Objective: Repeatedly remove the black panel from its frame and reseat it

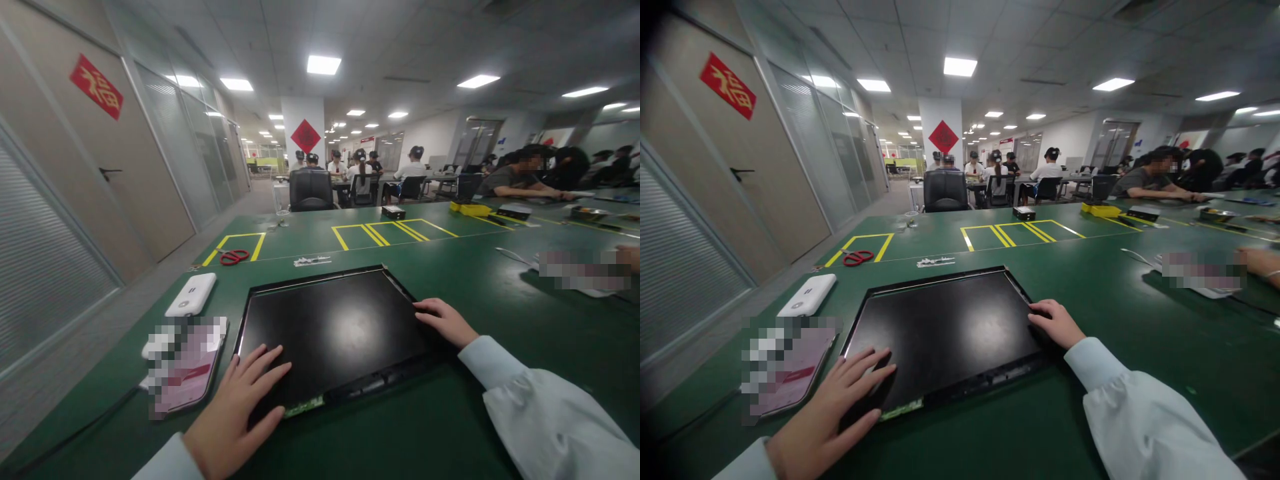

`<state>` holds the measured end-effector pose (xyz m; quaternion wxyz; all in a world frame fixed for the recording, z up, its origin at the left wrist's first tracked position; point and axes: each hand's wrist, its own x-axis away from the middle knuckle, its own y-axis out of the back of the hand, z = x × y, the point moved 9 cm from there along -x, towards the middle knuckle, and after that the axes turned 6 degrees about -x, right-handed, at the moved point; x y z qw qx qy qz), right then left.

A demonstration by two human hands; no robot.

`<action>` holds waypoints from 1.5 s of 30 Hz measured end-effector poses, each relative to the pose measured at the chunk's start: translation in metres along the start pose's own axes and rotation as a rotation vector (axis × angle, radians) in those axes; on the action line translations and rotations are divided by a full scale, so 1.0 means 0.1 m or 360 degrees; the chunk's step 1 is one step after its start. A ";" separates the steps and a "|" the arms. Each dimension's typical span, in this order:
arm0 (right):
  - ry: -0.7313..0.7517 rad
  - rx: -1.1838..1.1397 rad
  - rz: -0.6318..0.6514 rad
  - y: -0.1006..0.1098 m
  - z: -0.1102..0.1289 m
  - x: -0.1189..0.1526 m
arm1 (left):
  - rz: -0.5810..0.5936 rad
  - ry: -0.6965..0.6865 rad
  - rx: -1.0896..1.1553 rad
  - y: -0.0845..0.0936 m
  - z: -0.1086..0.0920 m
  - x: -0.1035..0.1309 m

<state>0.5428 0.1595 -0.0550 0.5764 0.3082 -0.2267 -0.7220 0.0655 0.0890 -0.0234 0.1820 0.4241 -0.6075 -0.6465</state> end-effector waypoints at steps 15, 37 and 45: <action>0.0068 0.0096 -0.0008 0.02 -0.01 0.06 | 0.0095 -0.0034 0.0190 0.23 0.09 0.04; 0.0116 0.0155 -0.0100 0.05 -0.05 0.07 | 0.0198 -0.0315 -0.0198 0.25 0.33 0.23; 0.0093 0.0136 -0.0131 0.07 -0.04 0.07 | 0.0152 -0.0264 -0.0245 0.32 0.19 0.24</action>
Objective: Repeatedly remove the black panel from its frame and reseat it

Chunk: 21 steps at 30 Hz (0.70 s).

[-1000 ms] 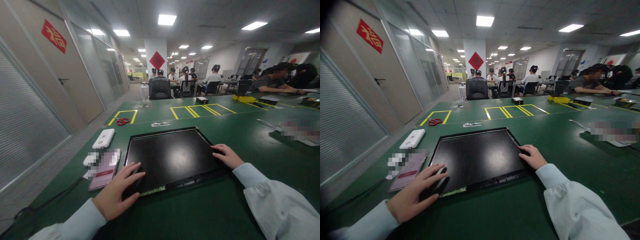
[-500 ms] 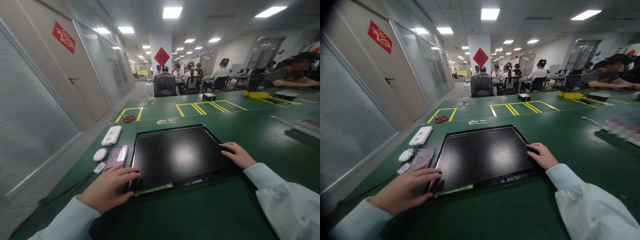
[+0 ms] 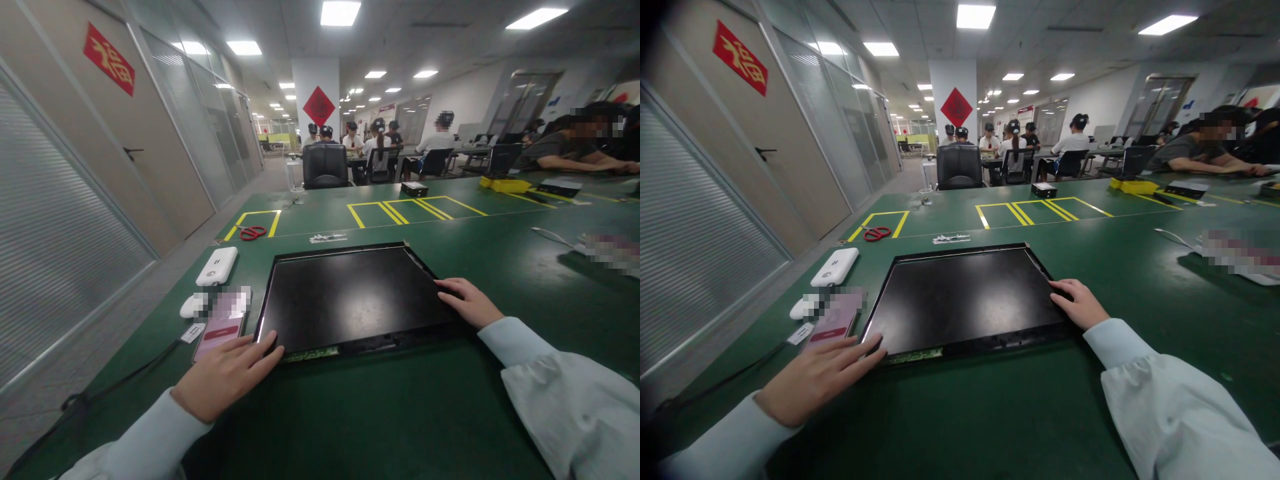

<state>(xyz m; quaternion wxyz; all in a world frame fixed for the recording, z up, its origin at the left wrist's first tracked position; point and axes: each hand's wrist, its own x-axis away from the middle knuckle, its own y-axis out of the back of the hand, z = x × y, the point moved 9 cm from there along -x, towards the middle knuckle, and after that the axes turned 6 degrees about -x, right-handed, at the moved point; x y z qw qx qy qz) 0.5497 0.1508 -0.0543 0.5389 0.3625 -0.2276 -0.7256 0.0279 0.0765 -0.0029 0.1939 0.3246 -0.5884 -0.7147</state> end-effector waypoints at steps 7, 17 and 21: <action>-0.0136 -0.0094 -0.0053 0.04 0.04 0.02 | -0.0230 0.0027 0.0082 0.27 -0.08 0.01; -0.0524 -0.0375 -0.0246 0.19 -0.10 0.09 | -0.0461 0.0225 0.0120 0.45 -0.06 0.03; -0.0465 -0.0548 -0.0291 0.21 -0.12 0.07 | -0.0598 0.0332 0.0190 0.45 0.04 0.03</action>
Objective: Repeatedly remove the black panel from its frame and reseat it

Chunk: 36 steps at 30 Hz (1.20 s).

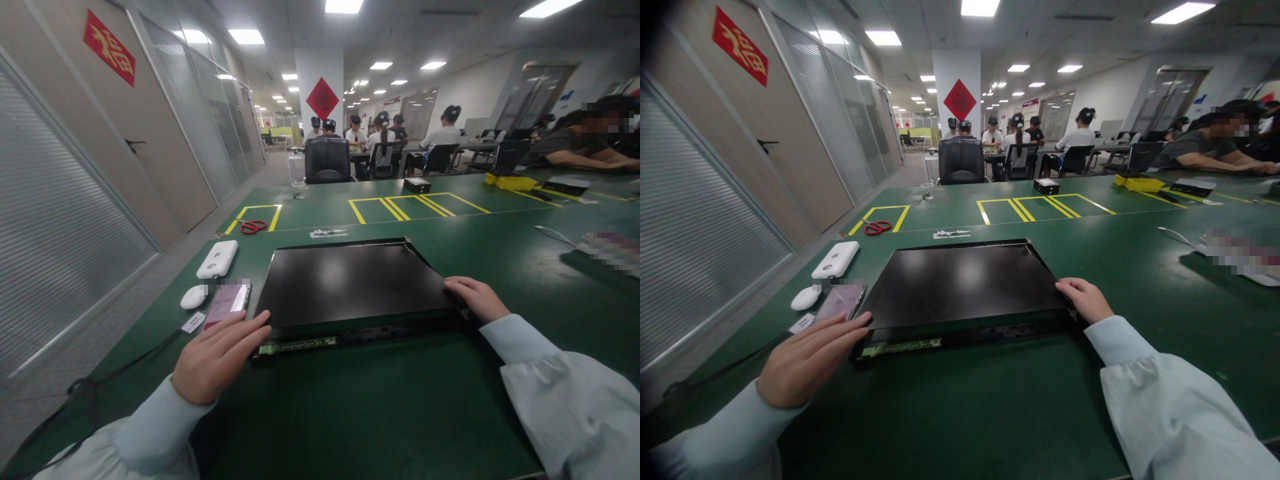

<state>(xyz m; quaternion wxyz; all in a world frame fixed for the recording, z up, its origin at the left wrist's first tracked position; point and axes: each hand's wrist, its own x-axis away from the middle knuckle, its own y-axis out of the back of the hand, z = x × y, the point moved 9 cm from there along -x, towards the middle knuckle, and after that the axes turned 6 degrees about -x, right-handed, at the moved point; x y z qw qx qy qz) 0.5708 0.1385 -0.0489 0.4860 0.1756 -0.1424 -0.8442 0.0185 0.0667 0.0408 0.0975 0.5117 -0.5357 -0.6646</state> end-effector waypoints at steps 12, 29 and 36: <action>-0.0342 -0.0665 0.0181 -0.13 -0.10 0.05 | -0.0190 0.1293 0.1161 -0.26 0.59 0.04; -0.0407 -0.1088 0.0369 -0.21 0.18 0.18 | -0.0259 0.2154 0.2418 -0.60 0.24 -0.01; -0.0465 -0.1004 0.0489 -0.24 0.14 0.18 | -0.0183 0.1919 0.2318 -0.78 0.26 0.00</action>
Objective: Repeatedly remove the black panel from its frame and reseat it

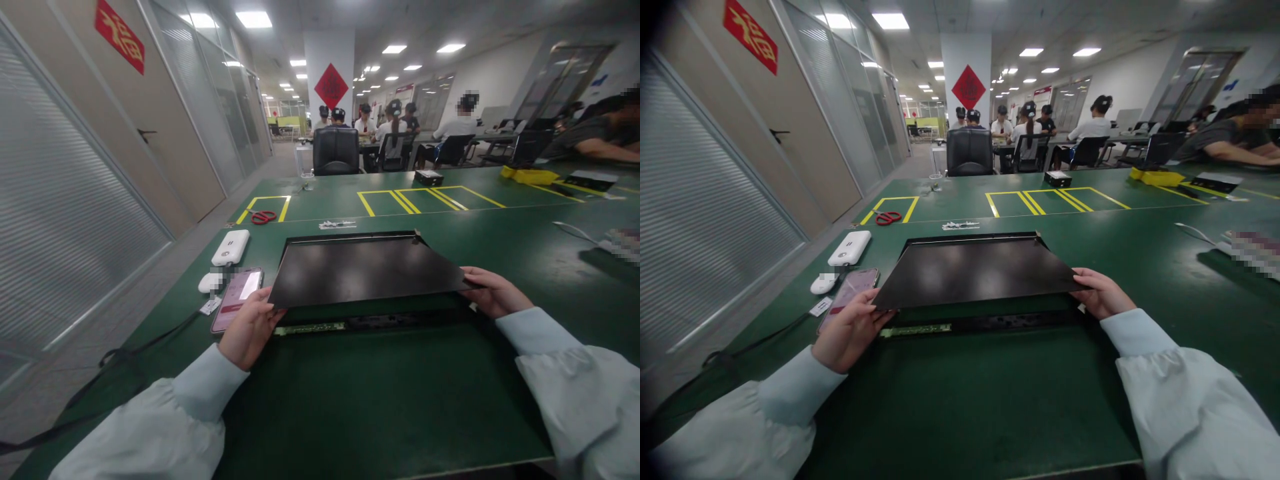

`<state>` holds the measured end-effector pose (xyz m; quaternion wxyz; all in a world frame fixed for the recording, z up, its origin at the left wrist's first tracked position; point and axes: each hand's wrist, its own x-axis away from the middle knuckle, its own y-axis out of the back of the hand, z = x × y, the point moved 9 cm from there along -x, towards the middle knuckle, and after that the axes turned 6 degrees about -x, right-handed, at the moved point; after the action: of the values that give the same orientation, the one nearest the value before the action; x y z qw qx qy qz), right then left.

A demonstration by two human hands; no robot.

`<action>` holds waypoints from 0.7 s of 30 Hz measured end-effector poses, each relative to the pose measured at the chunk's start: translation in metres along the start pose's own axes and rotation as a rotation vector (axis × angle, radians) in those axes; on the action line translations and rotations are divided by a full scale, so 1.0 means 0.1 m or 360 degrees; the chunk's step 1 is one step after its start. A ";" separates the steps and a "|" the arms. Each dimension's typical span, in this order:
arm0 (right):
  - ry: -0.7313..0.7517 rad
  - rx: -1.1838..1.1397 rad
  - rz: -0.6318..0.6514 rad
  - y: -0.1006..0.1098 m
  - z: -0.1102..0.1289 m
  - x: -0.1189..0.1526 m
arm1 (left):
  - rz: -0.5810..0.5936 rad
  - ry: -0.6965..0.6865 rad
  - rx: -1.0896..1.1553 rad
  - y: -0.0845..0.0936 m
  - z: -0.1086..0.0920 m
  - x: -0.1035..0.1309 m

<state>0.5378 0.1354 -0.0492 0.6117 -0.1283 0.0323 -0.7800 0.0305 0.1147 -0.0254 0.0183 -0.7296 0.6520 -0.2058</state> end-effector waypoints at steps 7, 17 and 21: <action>-0.0058 0.0053 0.0109 0.01 -0.05 0.02 | -0.0026 0.0074 -0.0113 0.10 0.05 0.10; -0.0320 0.0017 -0.0010 0.06 -0.18 0.11 | 0.0059 0.0005 -0.0633 0.16 -0.08 0.11; -0.0263 0.0071 -0.0018 0.14 -0.23 0.05 | -0.0100 -0.0466 -0.1560 0.38 -0.52 0.03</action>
<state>0.5447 0.1244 -0.0731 0.6105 -0.1786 -0.0364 -0.7708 -0.0215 0.1182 0.0117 -0.2409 -0.6930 0.6401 0.2279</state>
